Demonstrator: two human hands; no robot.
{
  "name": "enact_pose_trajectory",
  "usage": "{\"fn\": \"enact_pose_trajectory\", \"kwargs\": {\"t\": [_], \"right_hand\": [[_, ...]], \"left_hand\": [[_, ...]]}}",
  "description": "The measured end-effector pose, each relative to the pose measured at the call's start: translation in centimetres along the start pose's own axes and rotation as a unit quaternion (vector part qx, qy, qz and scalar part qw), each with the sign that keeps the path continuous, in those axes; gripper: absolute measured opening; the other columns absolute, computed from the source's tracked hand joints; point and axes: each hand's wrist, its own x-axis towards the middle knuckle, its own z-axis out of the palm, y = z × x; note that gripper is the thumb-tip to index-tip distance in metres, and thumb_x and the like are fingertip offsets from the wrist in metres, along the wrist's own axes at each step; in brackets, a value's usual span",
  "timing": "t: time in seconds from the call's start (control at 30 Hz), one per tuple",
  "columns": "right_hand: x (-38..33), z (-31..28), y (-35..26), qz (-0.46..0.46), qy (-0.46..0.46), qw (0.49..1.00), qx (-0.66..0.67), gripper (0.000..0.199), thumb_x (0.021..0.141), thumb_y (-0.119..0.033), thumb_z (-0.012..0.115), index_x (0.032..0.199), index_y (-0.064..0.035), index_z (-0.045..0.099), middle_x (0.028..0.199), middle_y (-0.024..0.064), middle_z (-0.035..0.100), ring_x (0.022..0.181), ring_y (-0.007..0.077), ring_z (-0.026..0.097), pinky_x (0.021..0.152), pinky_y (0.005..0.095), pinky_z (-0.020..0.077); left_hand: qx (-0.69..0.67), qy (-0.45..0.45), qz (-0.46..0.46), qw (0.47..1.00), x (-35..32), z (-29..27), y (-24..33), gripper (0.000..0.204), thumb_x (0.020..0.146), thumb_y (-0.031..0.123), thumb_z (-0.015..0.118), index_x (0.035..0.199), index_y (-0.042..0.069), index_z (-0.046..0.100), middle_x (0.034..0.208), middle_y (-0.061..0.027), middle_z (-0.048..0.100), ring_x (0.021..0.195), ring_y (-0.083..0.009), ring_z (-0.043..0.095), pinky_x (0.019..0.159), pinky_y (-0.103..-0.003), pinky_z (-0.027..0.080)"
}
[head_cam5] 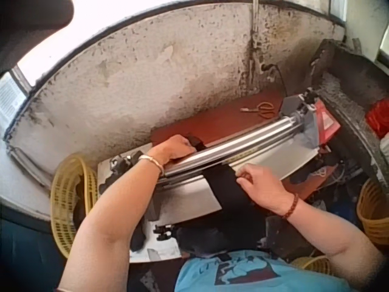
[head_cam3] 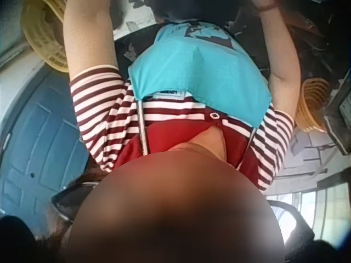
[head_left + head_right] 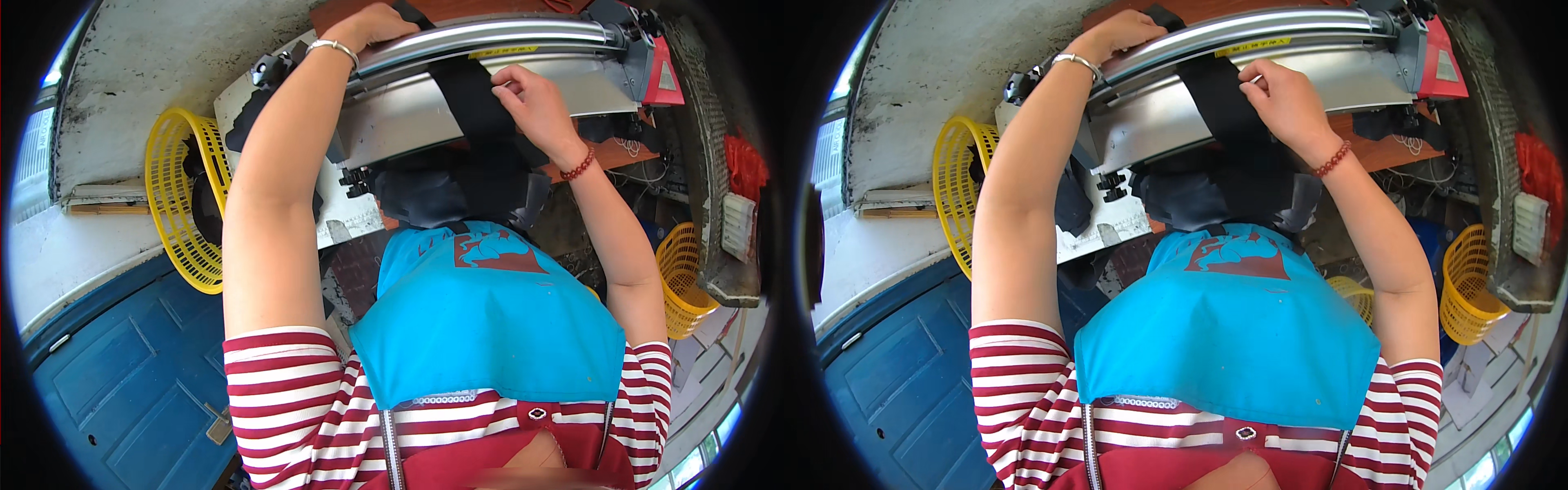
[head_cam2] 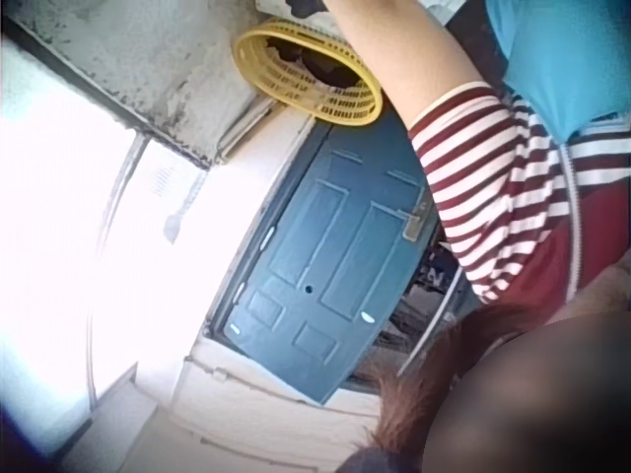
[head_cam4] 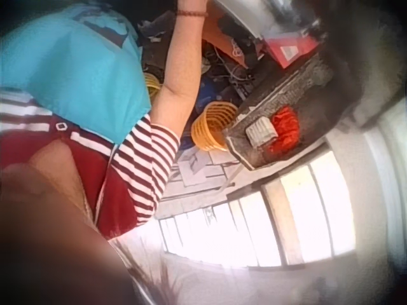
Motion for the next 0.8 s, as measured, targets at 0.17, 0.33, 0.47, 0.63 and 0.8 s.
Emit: {"fn": "enact_pose_trajectory", "kwargs": {"t": [0.17, 0.33, 0.47, 0.63, 0.8], "right_hand": [[-6.1, 0.9, -2.2, -0.233, -0.007, 0.972, 0.012, 0.016, 0.089, -0.011, 0.073, 0.103, -0.0042, 0.068, 0.087, 0.0092, 0.068, 0.072, 0.024, 0.069, 0.064, 0.0331, 0.0531], [-9.8, 7.4, 0.0, -0.208, -0.167, 0.959, -0.101, 0.024, 0.085, -0.019, 0.078, 0.104, -0.0069, 0.069, 0.107, 0.011, 0.064, 0.099, 0.0294, 0.064, 0.085, 0.0414, 0.0516], [-10.0, 9.5, 1.1, -0.217, -0.218, 0.94, -0.145, 0.026, 0.083, -0.022, 0.079, 0.102, -0.0087, 0.067, 0.123, 0.0123, 0.058, 0.117, 0.0334, 0.055, 0.098, 0.0454, 0.0437], [-9.7, 8.2, -0.3, -0.311, -0.121, 0.937, -0.105, 0.023, 0.082, -0.017, 0.08, 0.097, -0.0078, 0.065, 0.112, 0.011, 0.063, 0.106, 0.031, 0.061, 0.092, 0.0433, 0.0466], [-7.8, 3.2, -3.1, -0.035, -0.058, 0.983, 0.17, 0.029, 0.091, -0.011, 0.075, 0.114, -0.0047, 0.059, 0.084, 0.0126, 0.07, 0.074, 0.0228, 0.07, 0.067, 0.0334, 0.0533]], "left_hand": [[-0.144, 0.161, -0.096, 0.972, 0.5, -2.6, -0.1, 0.023, 0.088, 0.021, 0.074, 0.079, 0.001, 0.066, 0.071, -0.0096, 0.063, 0.062, -0.0223, 0.061, 0.05, -0.039, 0.05], [-0.242, 0.261, -0.058, 0.933, -1.6, -8.5, 2.3, 0.017, 0.085, 0.016, 0.069, 0.084, 0.001, 0.064, 0.077, -0.0115, 0.064, 0.063, -0.0242, 0.062, 0.048, -0.039, 0.05], [-0.337, 0.281, -0.039, 0.898, -4.3, -12.7, 2.7, 0.008, 0.081, 0.011, 0.061, 0.082, 0.003, 0.059, 0.076, -0.0099, 0.056, 0.063, -0.0259, 0.059, 0.049, -0.038, 0.048], [-0.33, 0.334, 0.012, 0.883, -6.8, -16.1, 0.9, 0.007, 0.079, 0.003, 0.057, 0.085, 0.003, 0.061, 0.078, -0.0093, 0.056, 0.066, -0.0232, 0.058, 0.048, -0.038, 0.046], [-0.201, 0.524, 0.098, 0.821, -9.3, -15.0, 3.3, 0.046, 0.086, -0.005, 0.046, 0.127, 0.015, 0.056, 0.089, -0.0092, 0.063, 0.063, -0.0207, 0.06, 0.047, -0.037, 0.048]]}}
